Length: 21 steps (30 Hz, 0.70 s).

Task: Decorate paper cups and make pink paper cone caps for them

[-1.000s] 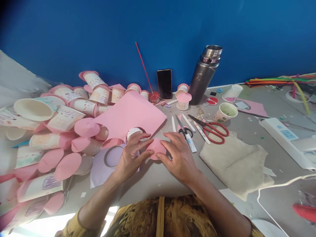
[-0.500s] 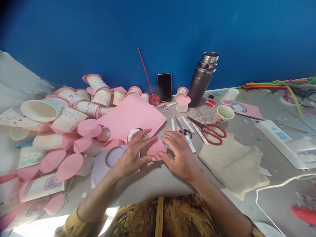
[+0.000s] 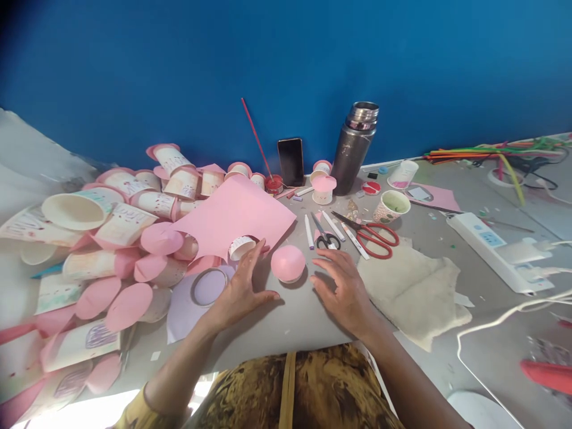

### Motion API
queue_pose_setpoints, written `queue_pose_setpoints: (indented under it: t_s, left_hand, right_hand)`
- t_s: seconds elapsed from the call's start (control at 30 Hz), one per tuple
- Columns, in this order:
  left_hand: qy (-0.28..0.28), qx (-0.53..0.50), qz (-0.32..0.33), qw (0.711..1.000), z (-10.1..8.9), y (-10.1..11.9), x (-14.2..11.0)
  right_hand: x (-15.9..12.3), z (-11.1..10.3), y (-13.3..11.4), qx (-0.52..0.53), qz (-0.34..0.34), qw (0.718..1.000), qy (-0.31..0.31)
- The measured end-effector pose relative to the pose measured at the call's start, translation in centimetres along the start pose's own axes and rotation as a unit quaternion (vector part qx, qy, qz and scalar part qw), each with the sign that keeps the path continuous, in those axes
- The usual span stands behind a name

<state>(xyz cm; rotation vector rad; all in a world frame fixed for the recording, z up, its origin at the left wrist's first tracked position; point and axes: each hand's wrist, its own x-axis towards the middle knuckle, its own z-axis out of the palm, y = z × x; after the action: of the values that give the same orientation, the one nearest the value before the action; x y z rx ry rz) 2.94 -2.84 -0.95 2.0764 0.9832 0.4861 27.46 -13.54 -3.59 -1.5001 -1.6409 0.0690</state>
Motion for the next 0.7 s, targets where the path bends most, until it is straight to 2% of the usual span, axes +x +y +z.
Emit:
queue_pose_setpoints:
  t_s: [0.2,0.37,0.43,0.53,0.63,0.7]
  left_hand:
    - [0.049,-0.083,-0.006,0.995,2.6,0.6,1.7]
    - [0.109,-0.188,-0.075,0.973,2.9,1.2,3.0]
    - [0.132,-0.295,-0.094,0.942,2.4,1.5,3.0]
    - [0.125,-0.471,-0.104,0.867,1.2,2.2,2.6]
    - [0.083,-0.571,-0.095,0.811,0.3,3.0,2.0]
    - [0.072,-0.607,-0.091,0.786,0.1,3.3,1.7]
  right_hand:
    - [-0.1,-0.1,0.1,0.005,0.007,1.000,0.003]
    - [-0.3,-0.3,0.1,0.022,0.028,0.999,0.020]
    - [-0.3,-0.5,0.1,0.032,0.036,0.999,0.024]
    - [0.0,-0.6,-0.4,0.054,0.063,0.996,0.022]
    - [0.6,-0.4,-1.5,0.095,0.129,0.987,0.000]
    - [1.1,-0.2,-2.6,0.167,0.199,0.964,-0.053]
